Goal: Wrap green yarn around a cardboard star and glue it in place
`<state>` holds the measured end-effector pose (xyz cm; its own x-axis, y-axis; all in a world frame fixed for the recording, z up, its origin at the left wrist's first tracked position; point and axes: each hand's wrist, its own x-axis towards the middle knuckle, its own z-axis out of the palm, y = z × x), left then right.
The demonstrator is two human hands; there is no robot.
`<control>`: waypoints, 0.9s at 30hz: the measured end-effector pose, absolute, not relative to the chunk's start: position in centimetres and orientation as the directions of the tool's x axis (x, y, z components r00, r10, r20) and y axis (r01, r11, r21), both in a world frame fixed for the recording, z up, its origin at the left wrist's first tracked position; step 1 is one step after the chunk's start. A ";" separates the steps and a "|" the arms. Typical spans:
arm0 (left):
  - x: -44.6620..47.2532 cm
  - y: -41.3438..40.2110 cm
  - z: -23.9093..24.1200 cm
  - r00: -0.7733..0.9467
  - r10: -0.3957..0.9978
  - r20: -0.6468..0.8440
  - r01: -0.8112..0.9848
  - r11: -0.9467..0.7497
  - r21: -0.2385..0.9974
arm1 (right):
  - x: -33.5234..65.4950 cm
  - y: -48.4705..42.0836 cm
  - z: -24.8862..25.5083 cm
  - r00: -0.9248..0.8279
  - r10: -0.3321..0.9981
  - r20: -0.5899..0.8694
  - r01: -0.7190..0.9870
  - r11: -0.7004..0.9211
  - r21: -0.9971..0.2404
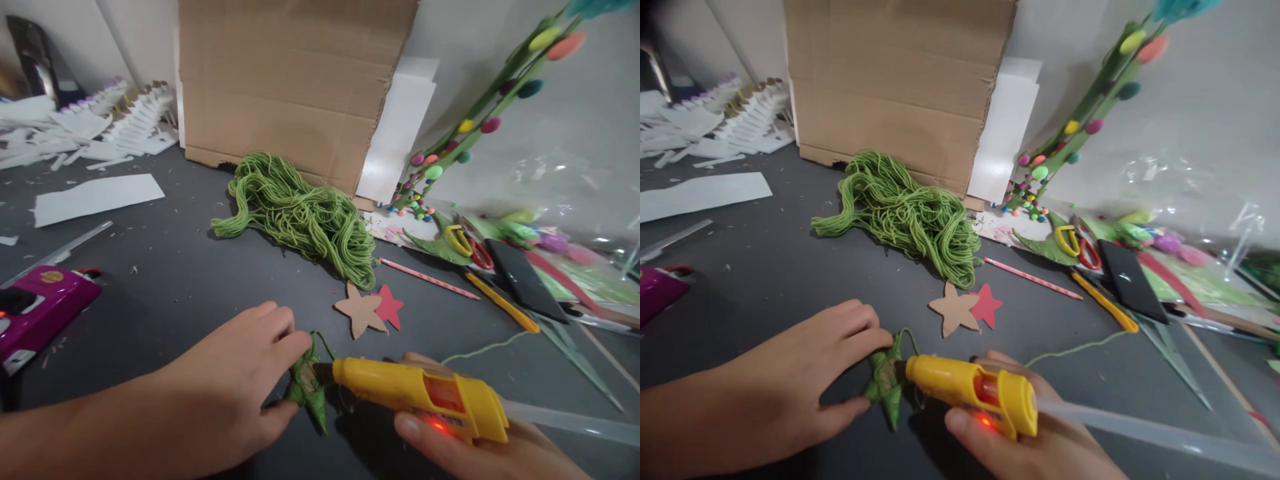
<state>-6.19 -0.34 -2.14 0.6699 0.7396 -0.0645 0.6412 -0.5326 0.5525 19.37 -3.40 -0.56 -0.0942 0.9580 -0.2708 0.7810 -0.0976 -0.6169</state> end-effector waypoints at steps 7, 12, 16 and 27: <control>-6.0 -0.1 -2.2 0.663 0.742 -0.098 0.648 -0.504 0.570 | 18.4 -3.1 0.1 -0.130 0.953 -0.275 0.787 -0.069 -0.613; -5.9 0.1 -1.8 0.661 0.740 -0.126 0.656 -0.489 0.575 | 18.4 -3.3 -0.2 -0.163 0.940 -0.300 0.759 -0.075 -0.647; -5.9 0.1 -1.7 0.665 0.735 -0.134 0.655 -0.486 0.579 | 19.0 -3.5 -0.9 -0.197 0.928 -0.318 0.752 -0.065 -0.656; -6.1 -0.2 -2.6 0.664 0.742 -0.090 0.647 -0.511 0.565 | 19.1 -3.8 -1.2 -0.181 0.936 -0.302 0.787 -0.046 -0.615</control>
<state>-6.14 -0.16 -2.63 0.6644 0.7420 -0.0895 0.6472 -0.5113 0.5655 19.09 -3.78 -1.17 -0.1809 0.9361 -0.3017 0.7875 -0.0459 -0.6146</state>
